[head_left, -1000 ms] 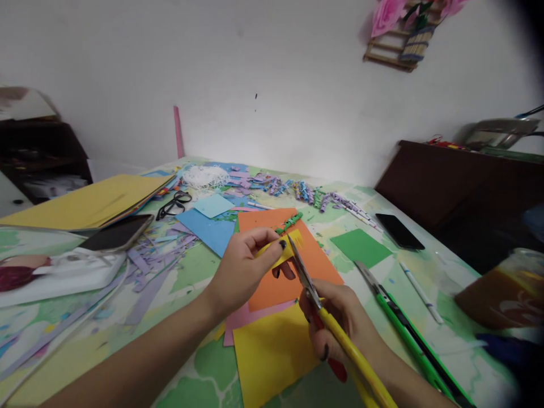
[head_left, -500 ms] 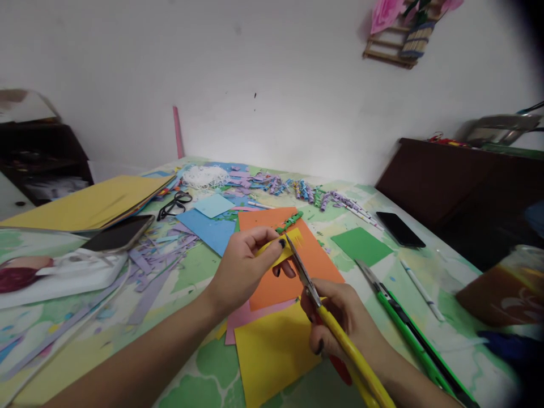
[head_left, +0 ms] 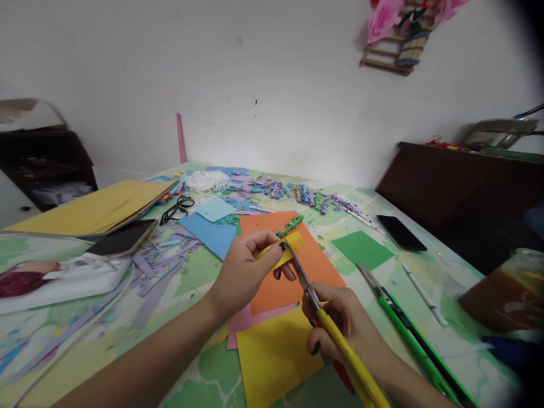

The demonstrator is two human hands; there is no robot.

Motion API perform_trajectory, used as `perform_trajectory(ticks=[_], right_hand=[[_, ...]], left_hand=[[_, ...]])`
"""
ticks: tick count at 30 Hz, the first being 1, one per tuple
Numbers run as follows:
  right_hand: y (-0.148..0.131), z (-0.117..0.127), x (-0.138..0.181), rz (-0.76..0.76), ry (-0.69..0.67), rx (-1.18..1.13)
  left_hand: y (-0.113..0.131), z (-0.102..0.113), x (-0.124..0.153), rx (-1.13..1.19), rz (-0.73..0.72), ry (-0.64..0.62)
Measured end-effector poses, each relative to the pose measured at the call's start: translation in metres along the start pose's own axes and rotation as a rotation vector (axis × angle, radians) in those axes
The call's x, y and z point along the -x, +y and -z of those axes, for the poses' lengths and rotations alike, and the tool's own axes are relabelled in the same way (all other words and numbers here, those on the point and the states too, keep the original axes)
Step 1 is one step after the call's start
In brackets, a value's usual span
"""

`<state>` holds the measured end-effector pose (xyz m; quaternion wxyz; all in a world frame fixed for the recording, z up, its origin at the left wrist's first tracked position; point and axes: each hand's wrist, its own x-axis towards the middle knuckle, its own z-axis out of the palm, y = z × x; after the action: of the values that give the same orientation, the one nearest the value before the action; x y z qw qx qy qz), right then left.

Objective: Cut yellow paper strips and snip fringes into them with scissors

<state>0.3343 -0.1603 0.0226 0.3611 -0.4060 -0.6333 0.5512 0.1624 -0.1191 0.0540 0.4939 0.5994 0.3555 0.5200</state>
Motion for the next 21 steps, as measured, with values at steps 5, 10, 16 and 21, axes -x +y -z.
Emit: perform_trajectory(ticks=[5, 10, 16, 21], right_hand=[[-0.0011, 0.0001, 0.0, 0.013, 0.01, 0.023], [-0.0023, 0.0001, 0.0004, -0.011, 0.0, 0.021], [0.0012, 0.001, 0.0005, 0.011, 0.005, 0.042], [0.0022, 0.0018, 0.0015, 0.018, -0.021, -0.016]], left_hand=[[-0.0005, 0.0006, -0.0002, 0.028, 0.005, -0.019], [-0.001, 0.0014, -0.0001, 0.03, 0.013, -0.017], [-0.0012, 0.0018, 0.0001, 0.023, 0.007, -0.016], [-0.0028, 0.0019, -0.0004, 0.015, -0.009, -0.02]])
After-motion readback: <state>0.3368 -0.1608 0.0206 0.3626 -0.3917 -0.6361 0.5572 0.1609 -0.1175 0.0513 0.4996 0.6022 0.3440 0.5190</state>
